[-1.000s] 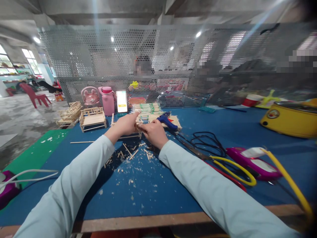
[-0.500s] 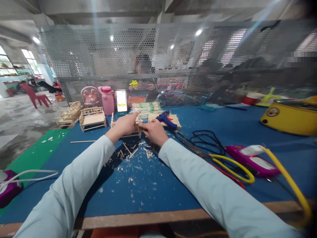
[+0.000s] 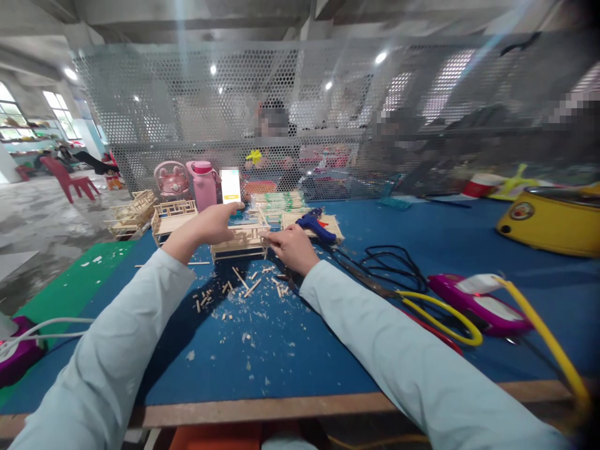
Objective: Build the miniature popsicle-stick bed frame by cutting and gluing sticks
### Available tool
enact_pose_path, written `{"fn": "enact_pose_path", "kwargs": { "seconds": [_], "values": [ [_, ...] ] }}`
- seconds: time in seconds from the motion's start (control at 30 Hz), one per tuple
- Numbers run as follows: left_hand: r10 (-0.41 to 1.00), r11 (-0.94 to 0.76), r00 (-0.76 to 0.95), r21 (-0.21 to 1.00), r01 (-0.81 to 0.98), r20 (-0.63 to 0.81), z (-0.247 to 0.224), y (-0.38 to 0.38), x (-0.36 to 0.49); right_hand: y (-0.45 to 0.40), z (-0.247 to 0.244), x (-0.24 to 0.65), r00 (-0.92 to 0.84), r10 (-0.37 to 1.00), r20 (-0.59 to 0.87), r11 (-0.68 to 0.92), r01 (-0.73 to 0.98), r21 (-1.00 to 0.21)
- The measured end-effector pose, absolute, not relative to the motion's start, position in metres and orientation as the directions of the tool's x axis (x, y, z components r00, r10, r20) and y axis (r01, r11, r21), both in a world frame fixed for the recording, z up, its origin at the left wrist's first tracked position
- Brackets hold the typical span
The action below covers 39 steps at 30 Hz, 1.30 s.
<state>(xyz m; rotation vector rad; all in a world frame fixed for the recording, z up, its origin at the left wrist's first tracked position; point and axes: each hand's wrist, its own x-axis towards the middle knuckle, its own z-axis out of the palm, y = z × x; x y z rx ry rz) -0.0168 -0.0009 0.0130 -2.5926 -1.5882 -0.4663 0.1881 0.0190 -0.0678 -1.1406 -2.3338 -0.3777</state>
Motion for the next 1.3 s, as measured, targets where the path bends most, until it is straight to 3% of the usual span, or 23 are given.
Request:
{"fn": "enact_pose_path", "kwargs": {
  "seconds": [0.13,0.2,0.27,0.33,0.47,0.6,0.87,1.0,1.07,1.13,1.2,1.3],
  "values": [
    [0.785,-0.437,0.311,0.123,0.891,0.536,0.008,-0.015,-0.025,0.020,-0.069,0.189,-0.511,0.646,0.567,0.612,0.791,0.016],
    [0.686,-0.440,0.197,0.184,0.879,0.700,-0.007,-0.027,-0.024,0.021,-0.069,0.189,-0.508,0.644,0.572,0.614,0.789,0.009],
    [0.613,-0.502,0.150,0.235,0.832,0.776,-0.029,-0.045,-0.019,0.021,-0.069,0.189,-0.508,0.642,0.574,0.620,0.784,0.001],
    [0.603,-0.604,0.217,0.260,0.753,0.768,-0.051,-0.064,-0.011,0.020,-0.068,0.188,-0.509,0.640,0.576,0.623,0.782,-0.003],
    [0.644,-0.737,0.472,0.324,0.593,0.602,-0.075,-0.091,0.007,0.018,-0.067,0.188,-0.510,0.639,0.576,0.627,0.779,-0.005],
    [0.585,-0.795,0.571,0.267,0.545,0.576,-0.073,-0.090,0.028,0.019,-0.067,0.188,-0.510,0.615,0.601,0.637,0.771,0.002],
    [0.579,-0.800,0.582,0.260,0.541,0.571,-0.067,-0.088,0.048,0.018,-0.070,0.184,-0.477,0.592,0.650,0.624,0.781,0.005],
    [0.652,-0.755,0.521,0.408,0.513,0.551,-0.074,-0.096,0.045,0.014,-0.067,0.184,-0.430,0.559,0.709,0.638,0.770,-0.036],
    [0.750,-0.660,0.377,0.578,0.480,0.543,-0.077,-0.095,0.043,0.009,-0.063,0.187,-0.357,0.554,0.752,0.632,0.768,-0.101],
    [0.853,-0.522,0.220,0.760,0.388,0.474,-0.080,-0.090,0.042,-0.001,-0.059,0.192,-0.288,0.611,0.737,0.640,0.728,-0.245],
    [0.932,-0.360,0.141,0.903,0.234,0.335,-0.082,-0.084,0.041,-0.013,-0.055,0.195,-0.319,0.718,0.619,0.657,0.604,-0.452],
    [0.967,-0.137,0.216,0.990,-0.018,0.138,-0.080,-0.080,0.043,-0.031,-0.054,0.197,-0.475,0.779,0.409,0.606,0.404,-0.685]
  ]
}}
